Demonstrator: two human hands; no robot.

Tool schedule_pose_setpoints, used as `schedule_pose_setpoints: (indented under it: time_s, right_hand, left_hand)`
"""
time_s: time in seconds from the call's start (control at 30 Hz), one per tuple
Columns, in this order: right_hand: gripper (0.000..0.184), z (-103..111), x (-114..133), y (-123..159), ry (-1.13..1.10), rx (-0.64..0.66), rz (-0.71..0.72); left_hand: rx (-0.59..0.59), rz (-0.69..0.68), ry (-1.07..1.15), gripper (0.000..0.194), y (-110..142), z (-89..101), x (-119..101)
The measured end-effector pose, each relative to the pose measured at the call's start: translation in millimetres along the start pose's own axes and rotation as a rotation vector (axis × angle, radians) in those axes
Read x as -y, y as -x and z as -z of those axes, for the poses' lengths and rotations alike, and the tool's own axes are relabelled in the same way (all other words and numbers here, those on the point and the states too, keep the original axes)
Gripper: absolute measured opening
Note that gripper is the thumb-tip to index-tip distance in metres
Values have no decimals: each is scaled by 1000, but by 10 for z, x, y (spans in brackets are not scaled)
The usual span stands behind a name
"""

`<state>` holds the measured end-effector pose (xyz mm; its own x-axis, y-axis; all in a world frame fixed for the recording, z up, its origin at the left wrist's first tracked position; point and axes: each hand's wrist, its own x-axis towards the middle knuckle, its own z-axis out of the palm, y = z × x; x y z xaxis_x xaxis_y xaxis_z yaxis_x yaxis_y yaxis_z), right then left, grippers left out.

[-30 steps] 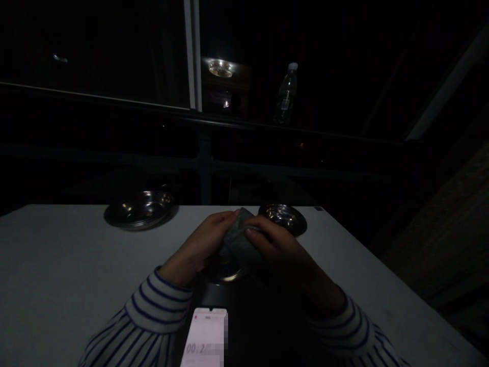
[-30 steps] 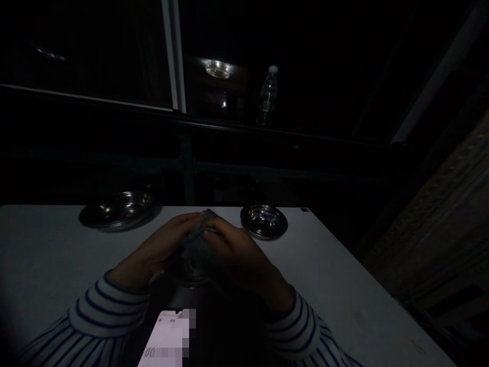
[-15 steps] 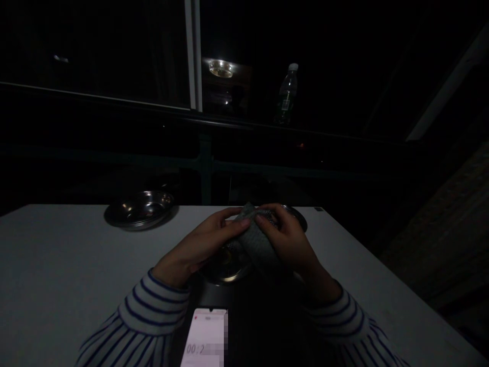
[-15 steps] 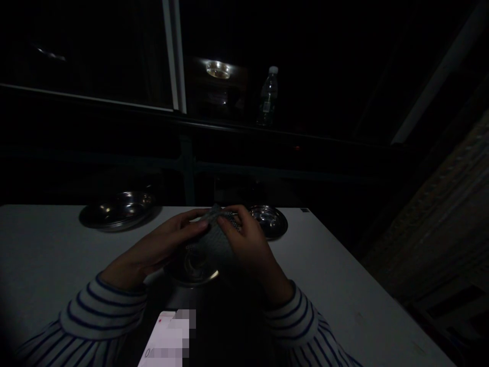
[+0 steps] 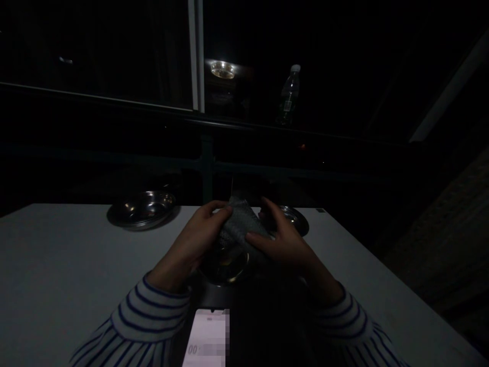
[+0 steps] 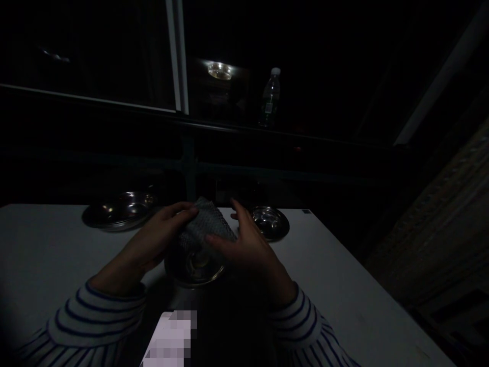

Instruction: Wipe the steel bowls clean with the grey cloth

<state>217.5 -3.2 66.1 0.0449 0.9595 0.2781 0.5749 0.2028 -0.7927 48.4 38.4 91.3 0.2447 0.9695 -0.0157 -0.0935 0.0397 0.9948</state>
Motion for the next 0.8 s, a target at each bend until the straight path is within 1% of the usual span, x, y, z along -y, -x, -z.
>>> schedule_pose_setpoints:
  time_s: [0.07, 0.13, 0.17, 0.2, 0.27, 0.33, 0.37, 0.43, 0.5, 0.57, 0.63, 0.7, 0.73, 0.8]
  right_hand:
    - [102, -13, 16, 16, 19, -13, 66]
    - [105, -50, 20, 19, 59, -45, 129]
    - [103, -75, 15, 13, 67, -66, 144]
    - [99, -101, 7, 4, 58, -84, 139]
    - [91, -142, -13, -24, 3, -120, 83]
    - [84, -159, -28, -52, -76, -160, 24]
    - [80, -157, -33, -62, -113, -182, 17]
    - [73, -139, -38, -71, -163, -214, 56]
    - [71, -106, -40, -63, -155, -176, 117]
    - [73, -67, -38, -42, -108, -70, 153]
    - [81, -29, -26, -18, -83, 32, 128]
    - [86, -9, -7, -2, -124, 91, 73]
    - [83, -7, 2, 0, -160, 104, 54]
    - [66, -19, 20, -6, -188, 102, 54]
  left_hand:
    - [-71, -11, 30, 29, -28, -10, 32]
    - [-106, -11, 84, 30, -51, -21, 67]
    - [-116, -11, 115, 29, -59, -27, 79]
    - [-127, -11, 143, 27, -63, -33, 85]
    - [-149, -8, 181, 25, -65, -42, 81]
    - [-186, 2, 185, 30, -63, -44, 63]
    - [-209, 4, 183, 33, -64, -42, 54]
    - [-228, 0, 200, 39, -70, -33, 41]
    - [-200, -8, 218, 41, -77, -22, 36]
    - [-173, -23, 193, 38, -78, -13, 36]
    - [-178, -43, 134, 37, -68, -12, 33]
    - [-174, -45, 105, 36, -50, -18, 26]
    - [-156, -30, 105, 37, -41, -23, 21]
    - [-112, 7, 111, 39, -26, -32, 14]
